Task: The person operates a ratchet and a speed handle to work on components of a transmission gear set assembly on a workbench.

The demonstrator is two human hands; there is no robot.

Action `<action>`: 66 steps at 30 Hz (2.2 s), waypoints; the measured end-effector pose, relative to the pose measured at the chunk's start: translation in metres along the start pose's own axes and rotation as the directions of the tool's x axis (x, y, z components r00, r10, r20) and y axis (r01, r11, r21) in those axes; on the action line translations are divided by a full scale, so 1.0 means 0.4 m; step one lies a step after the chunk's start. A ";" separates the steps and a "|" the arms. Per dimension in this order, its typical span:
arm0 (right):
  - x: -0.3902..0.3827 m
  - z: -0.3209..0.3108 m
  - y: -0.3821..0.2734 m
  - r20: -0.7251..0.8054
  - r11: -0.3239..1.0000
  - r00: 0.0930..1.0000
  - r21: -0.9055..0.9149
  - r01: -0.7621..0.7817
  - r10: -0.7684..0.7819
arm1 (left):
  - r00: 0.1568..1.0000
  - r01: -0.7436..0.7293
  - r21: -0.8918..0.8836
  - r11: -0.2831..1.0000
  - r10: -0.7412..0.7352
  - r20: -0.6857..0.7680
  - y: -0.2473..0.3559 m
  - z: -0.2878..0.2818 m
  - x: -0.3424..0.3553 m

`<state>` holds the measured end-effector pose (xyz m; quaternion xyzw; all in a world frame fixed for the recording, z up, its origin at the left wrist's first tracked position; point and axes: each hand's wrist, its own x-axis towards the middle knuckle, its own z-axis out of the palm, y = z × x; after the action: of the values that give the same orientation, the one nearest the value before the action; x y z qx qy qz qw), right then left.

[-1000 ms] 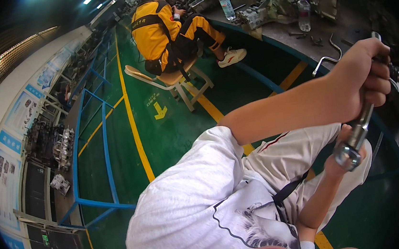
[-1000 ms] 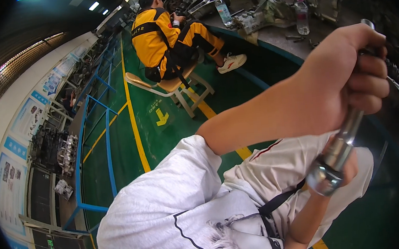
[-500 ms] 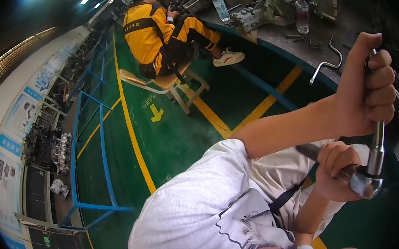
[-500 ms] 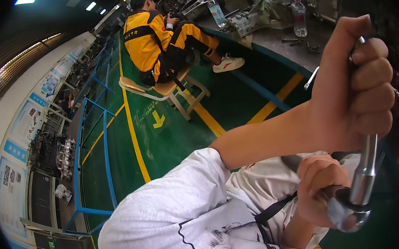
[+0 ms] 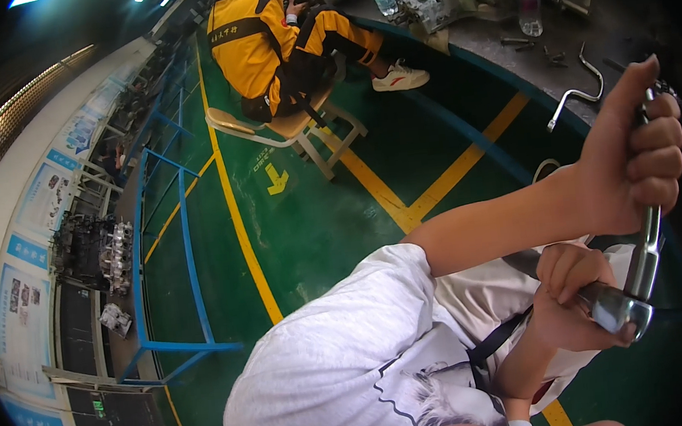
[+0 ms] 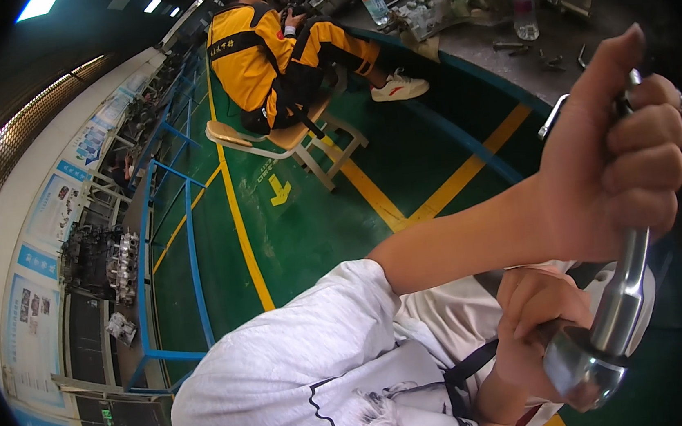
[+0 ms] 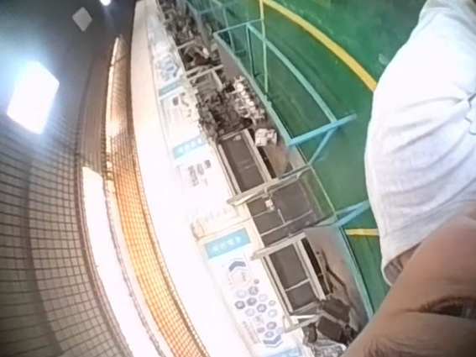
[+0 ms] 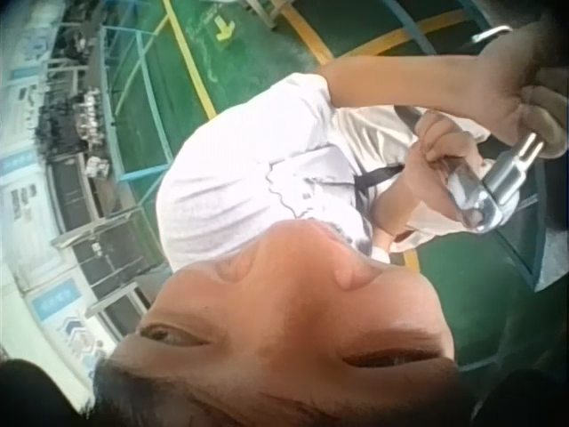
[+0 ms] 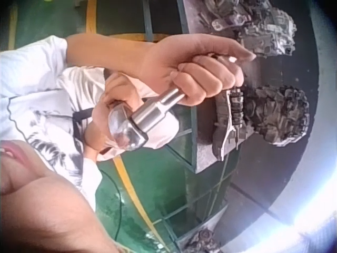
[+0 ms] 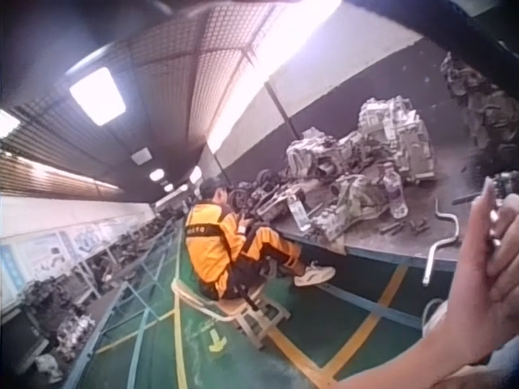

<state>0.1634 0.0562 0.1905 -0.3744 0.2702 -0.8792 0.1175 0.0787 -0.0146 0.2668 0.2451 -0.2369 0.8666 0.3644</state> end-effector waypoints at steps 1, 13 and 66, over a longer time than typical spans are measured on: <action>-0.004 0.003 0.012 0.014 0.998 0.998 -0.039 0.054 -0.054 | 1.000 0.015 0.073 0.997 -0.014 -0.013 0.008 -0.015 -0.004; -0.001 -0.039 0.027 -0.644 0.986 0.750 -0.152 0.070 -0.153 | 0.735 0.053 0.841 0.538 0.549 -0.397 0.032 0.110 -0.002; -0.004 -0.114 -0.076 0.200 0.634 0.961 0.723 -0.276 0.191 | 0.951 -0.295 0.922 0.250 0.173 0.258 0.010 0.034 -0.079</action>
<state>0.1317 0.0997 0.1805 -0.3009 -0.0726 -0.8687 0.3867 0.0987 -0.0415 0.2575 0.4195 0.2728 0.8658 0.0011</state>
